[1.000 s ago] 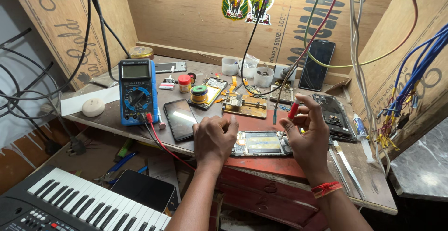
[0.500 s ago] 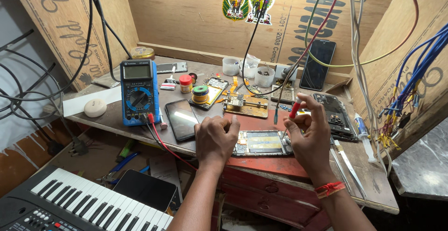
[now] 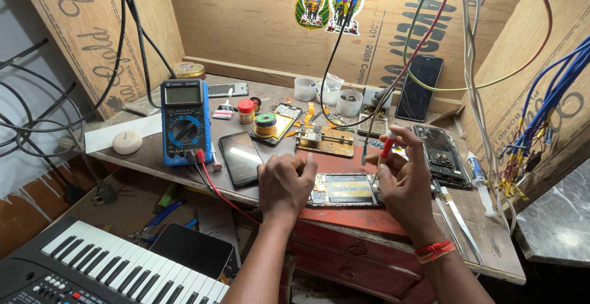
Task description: The person works at an electronics repair bench disassembling a smartphone. They pick up the phone, open its back cover, remove the battery, and use a multimeter and a red marker to test and mark the phone's internal board while handling other phone parts on the bench.
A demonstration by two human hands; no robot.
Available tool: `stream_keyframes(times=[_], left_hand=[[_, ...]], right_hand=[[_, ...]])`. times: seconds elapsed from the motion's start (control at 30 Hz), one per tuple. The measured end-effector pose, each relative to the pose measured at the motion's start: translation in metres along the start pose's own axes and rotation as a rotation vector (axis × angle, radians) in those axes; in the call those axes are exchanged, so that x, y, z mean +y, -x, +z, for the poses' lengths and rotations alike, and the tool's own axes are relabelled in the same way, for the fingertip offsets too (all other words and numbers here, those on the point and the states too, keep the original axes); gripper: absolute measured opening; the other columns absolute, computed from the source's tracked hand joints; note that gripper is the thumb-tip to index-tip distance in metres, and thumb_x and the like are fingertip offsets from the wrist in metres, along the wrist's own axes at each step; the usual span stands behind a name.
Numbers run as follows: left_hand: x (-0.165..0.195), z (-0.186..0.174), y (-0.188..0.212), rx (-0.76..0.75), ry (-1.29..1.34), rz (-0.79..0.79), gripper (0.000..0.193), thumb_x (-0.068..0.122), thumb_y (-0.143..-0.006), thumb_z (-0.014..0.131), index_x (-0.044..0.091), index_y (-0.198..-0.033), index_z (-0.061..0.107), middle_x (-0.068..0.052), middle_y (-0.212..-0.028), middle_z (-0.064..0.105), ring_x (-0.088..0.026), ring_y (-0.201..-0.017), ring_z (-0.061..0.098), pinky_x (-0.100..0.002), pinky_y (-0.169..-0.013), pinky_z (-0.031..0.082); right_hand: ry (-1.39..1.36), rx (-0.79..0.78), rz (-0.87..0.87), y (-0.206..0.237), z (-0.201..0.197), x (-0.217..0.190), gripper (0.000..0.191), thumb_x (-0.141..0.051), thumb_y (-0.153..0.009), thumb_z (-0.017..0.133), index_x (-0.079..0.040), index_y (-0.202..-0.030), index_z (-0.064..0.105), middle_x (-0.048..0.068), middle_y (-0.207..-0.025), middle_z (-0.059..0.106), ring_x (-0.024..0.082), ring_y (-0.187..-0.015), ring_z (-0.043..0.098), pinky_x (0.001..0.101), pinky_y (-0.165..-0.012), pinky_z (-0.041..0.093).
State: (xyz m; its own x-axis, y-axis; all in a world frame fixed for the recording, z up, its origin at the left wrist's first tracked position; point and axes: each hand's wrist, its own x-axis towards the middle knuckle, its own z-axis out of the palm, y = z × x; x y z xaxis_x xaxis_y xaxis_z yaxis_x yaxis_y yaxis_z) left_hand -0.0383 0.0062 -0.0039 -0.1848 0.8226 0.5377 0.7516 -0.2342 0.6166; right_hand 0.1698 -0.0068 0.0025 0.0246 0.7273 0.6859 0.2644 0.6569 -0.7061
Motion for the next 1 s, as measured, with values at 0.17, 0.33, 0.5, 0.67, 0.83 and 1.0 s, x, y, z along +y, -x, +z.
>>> stream_keyframes(times=[0.17, 0.33, 0.5, 0.67, 0.83, 1.0], left_hand=[[0.0009, -0.0009, -0.0001, 0.000, 0.008, -0.003, 0.042, 0.036, -0.091, 0.066, 0.007, -0.062, 0.075, -0.009, -0.068, 0.072, -0.026, -0.079, 0.065, -0.042, -0.087, 0.044], [0.0013, -0.0008, 0.0003, 0.006, 0.004, 0.008, 0.043, 0.036, -0.091, 0.066, 0.007, -0.061, 0.075, -0.008, -0.069, 0.072, -0.027, -0.079, 0.064, -0.043, -0.087, 0.044], [0.0022, -0.0021, -0.0007, -0.010, -0.002, -0.009, 0.043, 0.037, -0.092, 0.065, 0.007, -0.062, 0.075, -0.010, -0.068, 0.071, -0.028, -0.080, 0.064, -0.043, -0.088, 0.044], [0.0018, -0.0010, 0.0001, -0.006, 0.000, -0.020, 0.043, 0.037, -0.092, 0.065, 0.008, -0.062, 0.075, -0.011, -0.068, 0.070, -0.029, -0.080, 0.064, -0.043, -0.088, 0.045], [0.0003, 0.0004, 0.0003, 0.019, 0.009, 0.007, 0.042, 0.036, -0.091, 0.066, 0.007, -0.061, 0.074, -0.009, -0.068, 0.071, -0.028, -0.081, 0.064, -0.043, -0.087, 0.044], [-0.0001, 0.0006, 0.0001, 0.004, 0.008, -0.004, 0.043, 0.036, -0.090, 0.066, 0.007, -0.061, 0.074, -0.009, -0.068, 0.071, -0.027, -0.080, 0.064, -0.043, -0.088, 0.045]], right_hand=[[0.322, 0.071, -0.002, -0.0033, 0.0016, 0.0029, 0.071, 0.003, -0.084, 0.077, -0.016, -0.144, 0.045, 0.011, -0.123, 0.059, 0.021, -0.093, 0.071, 0.0339, -0.078, 0.060], [-0.032, -0.048, -0.041, 0.0018, 0.0001, 0.0037, 0.064, 0.006, -0.089, 0.060, -0.014, -0.147, 0.041, 0.010, -0.137, 0.054, 0.016, -0.101, 0.071, 0.0339, -0.090, 0.063], [0.374, 0.057, -0.074, -0.0027, 0.0002, 0.0066, 0.077, 0.003, -0.079, 0.082, -0.015, -0.143, 0.043, 0.011, -0.129, 0.059, 0.019, -0.095, 0.067, 0.0367, -0.083, 0.060], [0.060, -0.027, -0.045, 0.0014, 0.0003, 0.0067, 0.065, 0.005, -0.088, 0.065, -0.015, -0.147, 0.043, 0.011, -0.126, 0.058, 0.016, -0.099, 0.069, 0.0345, -0.094, 0.061], [0.323, 0.052, -0.057, -0.0015, -0.0014, 0.0031, 0.072, 0.004, -0.082, 0.078, -0.013, -0.143, 0.043, 0.011, -0.125, 0.061, 0.017, -0.095, 0.067, 0.0342, -0.084, 0.057], [0.130, 0.049, -0.027, -0.0023, -0.0009, 0.0032, 0.066, 0.007, -0.087, 0.068, -0.011, -0.146, 0.043, 0.013, -0.126, 0.055, 0.017, -0.095, 0.066, 0.0324, -0.085, 0.061]])
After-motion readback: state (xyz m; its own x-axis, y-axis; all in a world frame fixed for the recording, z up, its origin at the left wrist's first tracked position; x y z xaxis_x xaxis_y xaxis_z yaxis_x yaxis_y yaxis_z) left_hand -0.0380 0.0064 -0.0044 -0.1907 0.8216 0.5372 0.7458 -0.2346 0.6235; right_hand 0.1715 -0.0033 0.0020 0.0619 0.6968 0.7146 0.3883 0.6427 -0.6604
